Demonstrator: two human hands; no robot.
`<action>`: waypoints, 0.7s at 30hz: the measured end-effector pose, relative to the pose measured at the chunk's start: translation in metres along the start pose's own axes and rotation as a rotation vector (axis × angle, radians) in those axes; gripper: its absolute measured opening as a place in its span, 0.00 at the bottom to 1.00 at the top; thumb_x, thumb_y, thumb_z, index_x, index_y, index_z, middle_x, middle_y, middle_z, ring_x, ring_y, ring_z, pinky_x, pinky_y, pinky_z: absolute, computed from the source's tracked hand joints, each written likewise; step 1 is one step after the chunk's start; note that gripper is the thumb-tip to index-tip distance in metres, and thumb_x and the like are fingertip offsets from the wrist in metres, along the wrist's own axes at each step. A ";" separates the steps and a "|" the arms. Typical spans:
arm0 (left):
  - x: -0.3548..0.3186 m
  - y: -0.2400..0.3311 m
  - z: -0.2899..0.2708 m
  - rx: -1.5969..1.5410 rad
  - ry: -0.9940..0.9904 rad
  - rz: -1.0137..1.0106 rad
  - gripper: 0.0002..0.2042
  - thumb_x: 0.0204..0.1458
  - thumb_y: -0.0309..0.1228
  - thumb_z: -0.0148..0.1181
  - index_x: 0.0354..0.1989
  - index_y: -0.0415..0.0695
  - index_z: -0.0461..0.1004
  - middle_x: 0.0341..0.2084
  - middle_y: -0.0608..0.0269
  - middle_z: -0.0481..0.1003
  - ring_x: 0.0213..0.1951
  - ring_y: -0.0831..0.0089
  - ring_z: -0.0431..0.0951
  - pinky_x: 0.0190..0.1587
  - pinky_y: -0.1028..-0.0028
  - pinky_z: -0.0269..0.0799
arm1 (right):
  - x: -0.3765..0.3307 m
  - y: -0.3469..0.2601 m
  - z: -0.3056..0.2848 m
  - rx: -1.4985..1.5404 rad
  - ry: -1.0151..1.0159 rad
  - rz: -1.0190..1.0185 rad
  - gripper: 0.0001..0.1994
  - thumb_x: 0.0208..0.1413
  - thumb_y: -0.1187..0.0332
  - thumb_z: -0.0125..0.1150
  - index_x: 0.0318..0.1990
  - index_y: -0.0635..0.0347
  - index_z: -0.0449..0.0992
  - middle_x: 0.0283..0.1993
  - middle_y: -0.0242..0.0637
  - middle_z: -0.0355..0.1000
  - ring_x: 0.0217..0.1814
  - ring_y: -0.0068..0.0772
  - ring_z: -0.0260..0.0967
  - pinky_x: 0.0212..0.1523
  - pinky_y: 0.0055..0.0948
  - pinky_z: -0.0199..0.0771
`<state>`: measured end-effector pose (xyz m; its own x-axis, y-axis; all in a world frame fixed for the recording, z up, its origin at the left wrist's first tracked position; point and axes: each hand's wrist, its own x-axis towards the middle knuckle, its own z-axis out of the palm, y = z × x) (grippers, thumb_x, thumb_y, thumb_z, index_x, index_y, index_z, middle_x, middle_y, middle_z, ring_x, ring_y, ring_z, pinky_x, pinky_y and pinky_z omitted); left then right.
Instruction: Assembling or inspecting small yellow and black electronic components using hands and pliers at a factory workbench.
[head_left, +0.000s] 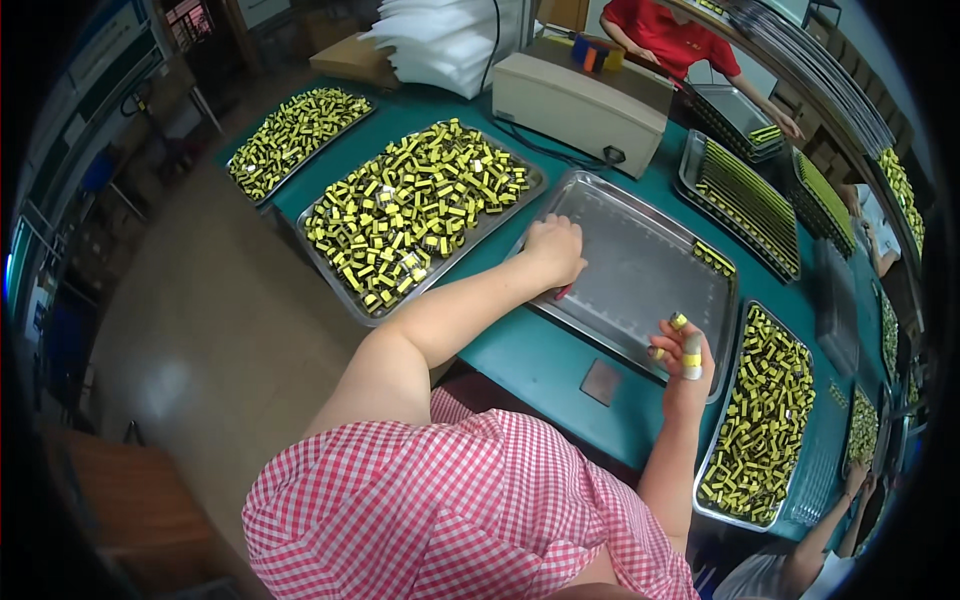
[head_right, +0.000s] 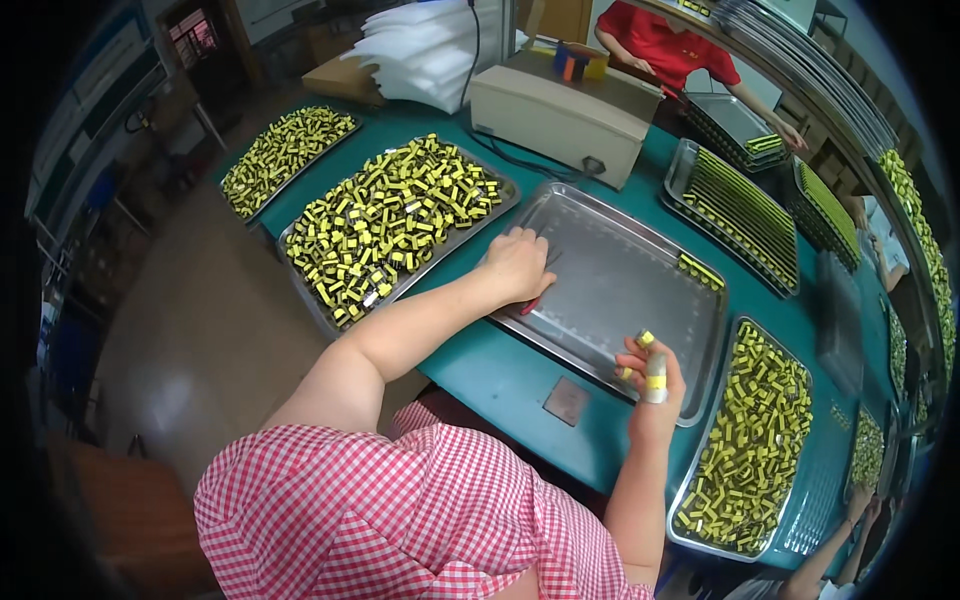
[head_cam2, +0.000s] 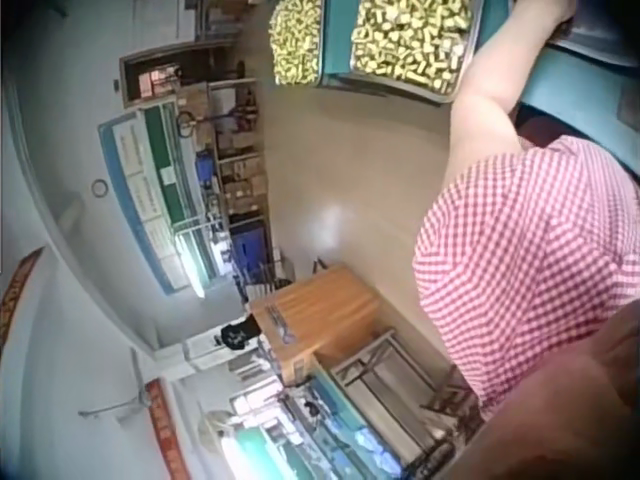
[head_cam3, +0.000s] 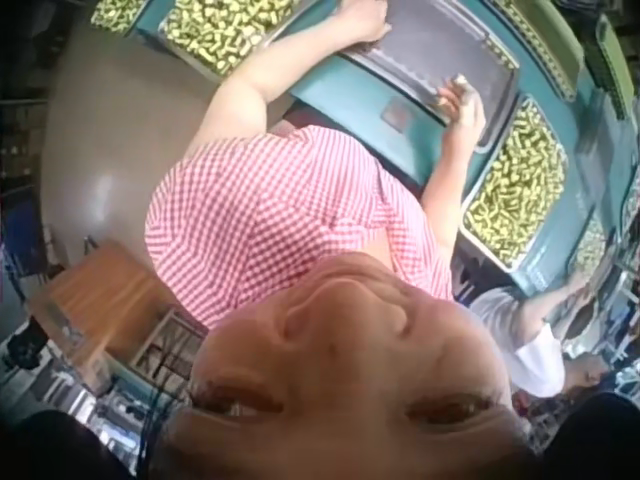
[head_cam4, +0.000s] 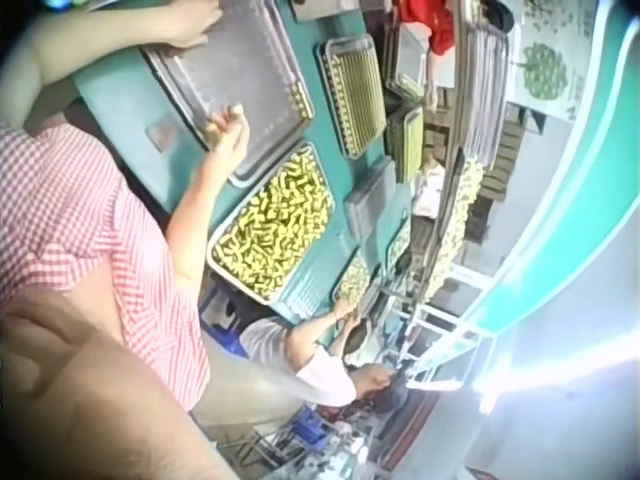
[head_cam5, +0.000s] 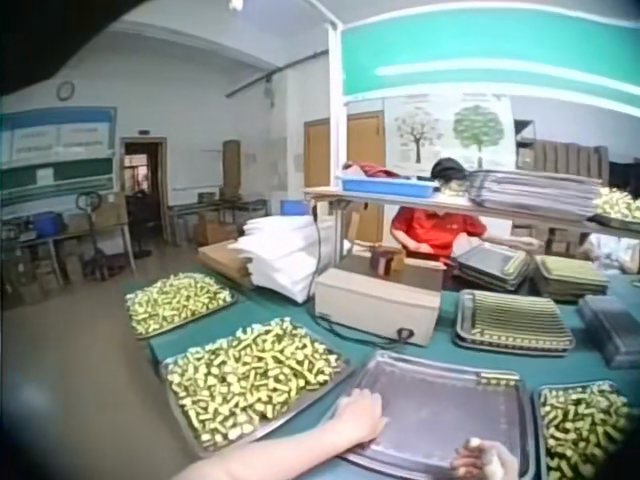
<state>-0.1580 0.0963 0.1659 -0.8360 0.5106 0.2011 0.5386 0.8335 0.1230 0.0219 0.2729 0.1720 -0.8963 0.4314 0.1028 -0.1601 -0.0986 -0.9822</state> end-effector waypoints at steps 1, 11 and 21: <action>-0.003 0.001 -0.010 -0.029 0.086 0.086 0.20 0.39 0.42 0.60 0.35 0.38 0.70 0.33 0.52 0.71 0.39 0.58 0.70 0.43 0.65 0.67 | 0.000 0.001 -0.001 0.004 0.018 -0.011 0.24 0.54 0.53 0.51 0.47 0.68 0.65 0.42 0.47 0.69 0.35 0.29 0.70 0.34 0.21 0.71; -0.089 0.104 -0.165 -1.261 0.916 1.161 0.04 0.37 0.31 0.54 0.22 0.46 0.69 0.21 0.69 0.68 0.28 0.69 0.70 0.36 0.67 0.63 | 0.008 -0.005 -0.012 -0.337 0.115 -0.074 0.19 0.57 0.57 0.46 0.47 0.64 0.67 0.42 0.42 0.71 0.36 0.25 0.68 0.38 0.24 0.66; -0.099 0.119 -0.140 -1.292 0.870 1.066 0.04 0.37 0.31 0.54 0.22 0.46 0.69 0.21 0.69 0.68 0.27 0.69 0.70 0.35 0.68 0.63 | 0.006 0.001 -0.005 -0.202 0.111 -0.045 0.21 0.58 0.55 0.45 0.48 0.67 0.66 0.44 0.46 0.70 0.37 0.26 0.69 0.40 0.24 0.66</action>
<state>0.0038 0.1149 0.2971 -0.0882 0.0574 0.9944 0.8094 -0.5778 0.1051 0.0183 0.2797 0.1707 -0.8373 0.5283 0.1407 -0.1031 0.1000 -0.9896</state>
